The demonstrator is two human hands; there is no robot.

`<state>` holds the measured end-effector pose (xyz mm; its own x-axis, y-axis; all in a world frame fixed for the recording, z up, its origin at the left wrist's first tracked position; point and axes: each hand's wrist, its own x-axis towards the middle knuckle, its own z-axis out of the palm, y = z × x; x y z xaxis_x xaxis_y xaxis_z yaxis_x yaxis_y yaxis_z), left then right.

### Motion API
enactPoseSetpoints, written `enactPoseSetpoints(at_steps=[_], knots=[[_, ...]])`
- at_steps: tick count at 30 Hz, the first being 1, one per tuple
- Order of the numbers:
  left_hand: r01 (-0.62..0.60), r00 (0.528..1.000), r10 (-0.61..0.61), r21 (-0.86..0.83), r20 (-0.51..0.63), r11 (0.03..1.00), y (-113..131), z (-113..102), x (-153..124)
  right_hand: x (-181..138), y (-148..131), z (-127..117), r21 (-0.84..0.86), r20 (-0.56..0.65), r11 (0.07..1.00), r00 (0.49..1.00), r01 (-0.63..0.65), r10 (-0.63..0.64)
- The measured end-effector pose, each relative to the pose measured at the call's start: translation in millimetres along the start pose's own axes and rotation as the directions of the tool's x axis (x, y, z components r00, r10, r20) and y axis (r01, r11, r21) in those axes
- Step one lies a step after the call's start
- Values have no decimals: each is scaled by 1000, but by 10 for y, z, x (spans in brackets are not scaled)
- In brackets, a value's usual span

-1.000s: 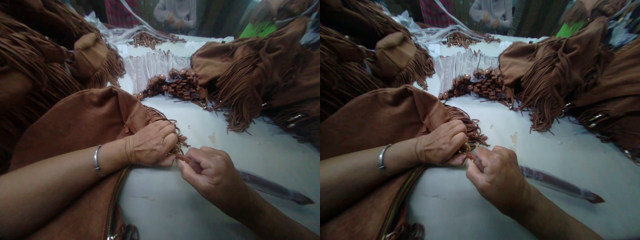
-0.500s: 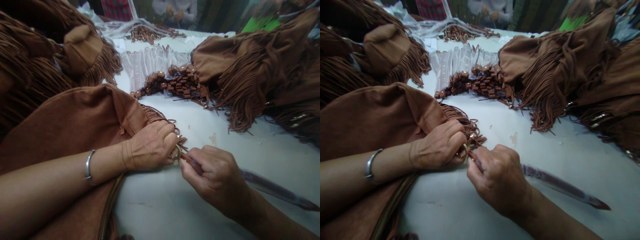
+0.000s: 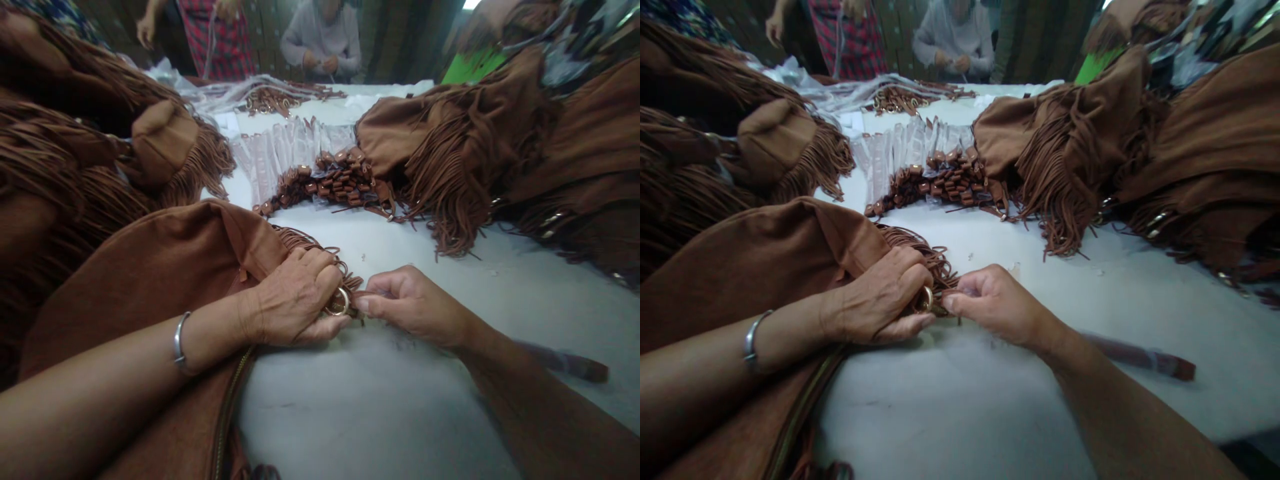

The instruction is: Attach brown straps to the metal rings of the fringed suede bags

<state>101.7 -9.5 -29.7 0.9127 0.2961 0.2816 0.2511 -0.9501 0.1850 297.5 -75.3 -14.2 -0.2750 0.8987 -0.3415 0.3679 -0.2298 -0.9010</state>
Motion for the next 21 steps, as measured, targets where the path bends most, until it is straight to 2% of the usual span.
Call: enactPoseSetpoints(at_steps=[4, 8, 12, 17, 21], knots=[[25, 999, -25, 7, -34, 1000, 9, 34, -11, -62, -34, -3, 118, 56, 993, 998, -3, -3], [-41, 997, 42, 18, -68, 999, -28, 74, -14, -100, -80, 10, 87, 188, 995, 982, -51, 34], [-94, 990, 97, 35, -107, 995, -61, 106, -5, -70, -76, 50, 69, 229, 995, 972, -75, 57], [-88, 993, 91, 47, -72, 995, -62, 110, 1, -71, -73, 109, -49, 165, 998, 985, -36, 44], [-56, 998, 58, 65, -32, 996, -58, 113, -5, -101, -102, 162, -309, 6, 949, 998, 65, -66]])
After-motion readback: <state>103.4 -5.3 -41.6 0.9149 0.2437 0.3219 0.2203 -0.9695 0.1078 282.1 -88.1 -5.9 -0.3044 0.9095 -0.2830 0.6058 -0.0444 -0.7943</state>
